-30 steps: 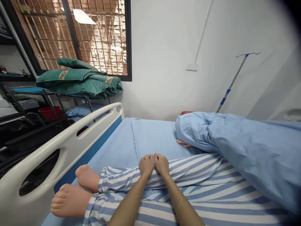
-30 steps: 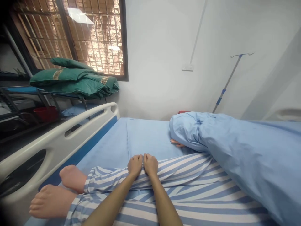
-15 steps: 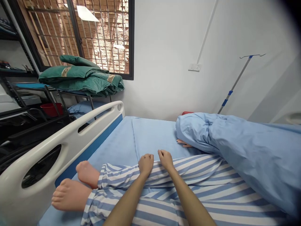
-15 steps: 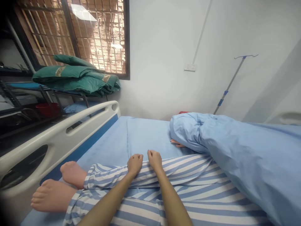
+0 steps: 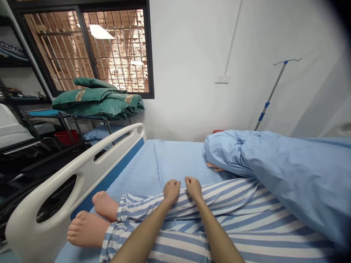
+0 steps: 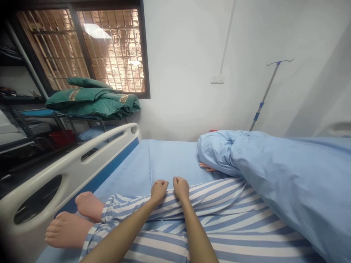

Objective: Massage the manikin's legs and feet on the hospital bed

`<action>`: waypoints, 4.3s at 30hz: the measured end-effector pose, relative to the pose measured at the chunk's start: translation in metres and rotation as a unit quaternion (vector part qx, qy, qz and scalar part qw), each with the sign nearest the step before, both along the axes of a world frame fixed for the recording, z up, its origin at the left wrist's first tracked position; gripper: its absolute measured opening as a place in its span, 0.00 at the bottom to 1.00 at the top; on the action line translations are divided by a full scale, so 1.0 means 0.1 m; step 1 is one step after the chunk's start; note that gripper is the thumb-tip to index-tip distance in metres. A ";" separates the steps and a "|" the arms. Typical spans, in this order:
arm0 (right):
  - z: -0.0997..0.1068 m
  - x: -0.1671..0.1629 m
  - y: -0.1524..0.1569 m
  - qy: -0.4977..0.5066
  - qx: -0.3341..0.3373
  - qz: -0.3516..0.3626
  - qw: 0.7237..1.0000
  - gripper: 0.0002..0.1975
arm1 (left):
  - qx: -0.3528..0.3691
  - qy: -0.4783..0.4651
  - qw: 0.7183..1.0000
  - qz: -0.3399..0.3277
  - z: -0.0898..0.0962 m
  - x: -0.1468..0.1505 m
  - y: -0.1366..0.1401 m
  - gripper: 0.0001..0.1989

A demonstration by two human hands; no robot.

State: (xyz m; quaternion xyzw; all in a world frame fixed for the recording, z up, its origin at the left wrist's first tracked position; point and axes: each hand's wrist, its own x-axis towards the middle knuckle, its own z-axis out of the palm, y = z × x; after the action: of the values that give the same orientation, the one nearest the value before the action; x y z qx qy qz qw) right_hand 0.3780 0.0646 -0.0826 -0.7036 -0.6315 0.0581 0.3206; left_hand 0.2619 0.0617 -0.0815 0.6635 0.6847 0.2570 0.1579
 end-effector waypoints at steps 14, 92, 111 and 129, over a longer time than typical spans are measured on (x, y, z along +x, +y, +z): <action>-0.06 0.03 0.03 -0.004 0.023 0.019 1.000 0.21 | 0.022 -0.089 0.996 -0.006 -0.07 0.27 -0.02 0.19; 0.04 0.48 -0.04 0.056 0.073 -0.023 0.996 0.22 | 0.026 -0.033 0.999 -0.028 0.03 0.68 0.01 0.17; 0.19 0.77 -0.03 -0.001 0.065 0.018 0.998 0.22 | 0.015 0.086 0.996 -0.023 -0.05 0.77 -0.08 0.16; 0.05 0.84 -0.14 -0.005 0.073 -0.015 0.997 0.20 | 0.043 -0.031 0.991 -0.121 0.15 0.86 0.12 0.15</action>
State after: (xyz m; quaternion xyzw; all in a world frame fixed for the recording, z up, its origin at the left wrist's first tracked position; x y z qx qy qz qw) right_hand 0.4621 0.0505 -0.0777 -0.6881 -0.6250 0.0037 0.3686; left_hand 0.3478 0.0734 -0.0668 0.7392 0.5823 0.2863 0.1804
